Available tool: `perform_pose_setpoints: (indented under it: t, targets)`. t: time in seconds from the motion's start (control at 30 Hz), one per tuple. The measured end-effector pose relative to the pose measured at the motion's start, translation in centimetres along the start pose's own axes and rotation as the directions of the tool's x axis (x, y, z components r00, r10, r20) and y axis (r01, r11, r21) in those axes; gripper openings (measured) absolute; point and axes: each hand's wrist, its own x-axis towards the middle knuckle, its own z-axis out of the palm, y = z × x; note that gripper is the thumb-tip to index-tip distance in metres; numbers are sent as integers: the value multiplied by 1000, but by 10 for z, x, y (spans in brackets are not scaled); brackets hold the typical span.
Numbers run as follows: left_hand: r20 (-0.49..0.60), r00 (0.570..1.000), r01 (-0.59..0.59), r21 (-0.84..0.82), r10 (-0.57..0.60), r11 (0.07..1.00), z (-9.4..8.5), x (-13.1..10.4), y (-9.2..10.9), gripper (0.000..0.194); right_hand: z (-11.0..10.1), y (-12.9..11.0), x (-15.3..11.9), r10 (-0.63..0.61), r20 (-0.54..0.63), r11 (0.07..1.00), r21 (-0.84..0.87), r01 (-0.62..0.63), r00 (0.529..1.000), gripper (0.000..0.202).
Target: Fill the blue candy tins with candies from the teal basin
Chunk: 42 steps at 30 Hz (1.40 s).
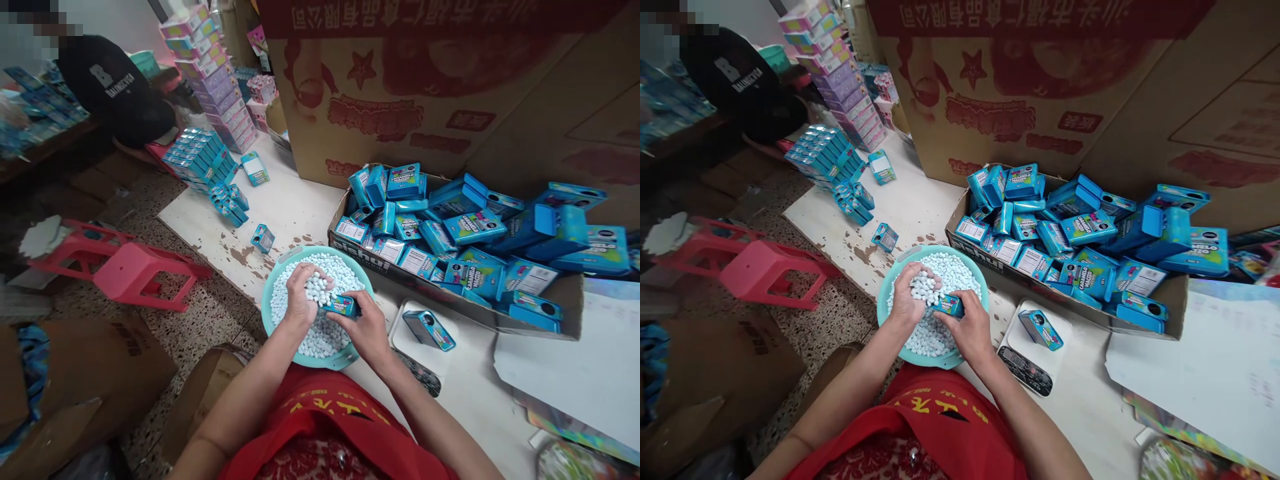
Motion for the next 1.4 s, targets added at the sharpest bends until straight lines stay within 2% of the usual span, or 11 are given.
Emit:
perform_pose_setpoints:
  t: [0.23, 0.4, 0.6, 0.83, 1.1, 1.27, 1.4]
  targets:
    - [9, 1000, -16, 116, 15, 993, 3, -1, -1, 28, -1, -3, 2, -9, 5, 1000, -8, 9, 1000, 34]
    - [28, 994, -112, 134, 109, 985, 6, -2, -3, 27, -6, -7, 0, 14, -27, 1000, -1, -14, 1000, 35]
    - [-8, 998, -60, 148, 62, 987, 7, 0, -3, 29, -5, -1, 0, 69, -22, 996, 52, -67, 997, 39]
    - [-8, 999, -40, 134, 41, 990, 11, -3, -2, 28, -3, 2, -1, 67, -23, 994, 89, -65, 997, 38]
    - [89, 988, -143, 217, 126, 966, 11, -5, -7, 29, -2, 3, -1, 79, -29, 987, 142, -74, 996, 35]
    - [102, 986, -153, 236, 132, 960, 12, -4, -6, 29, -2, 2, -1, 70, -55, 987, 147, -61, 996, 36]
    - [62, 977, -212, 281, 203, 936, 12, -2, -8, 28, -4, 1, 1, 35, -55, 992, 127, -28, 998, 34]
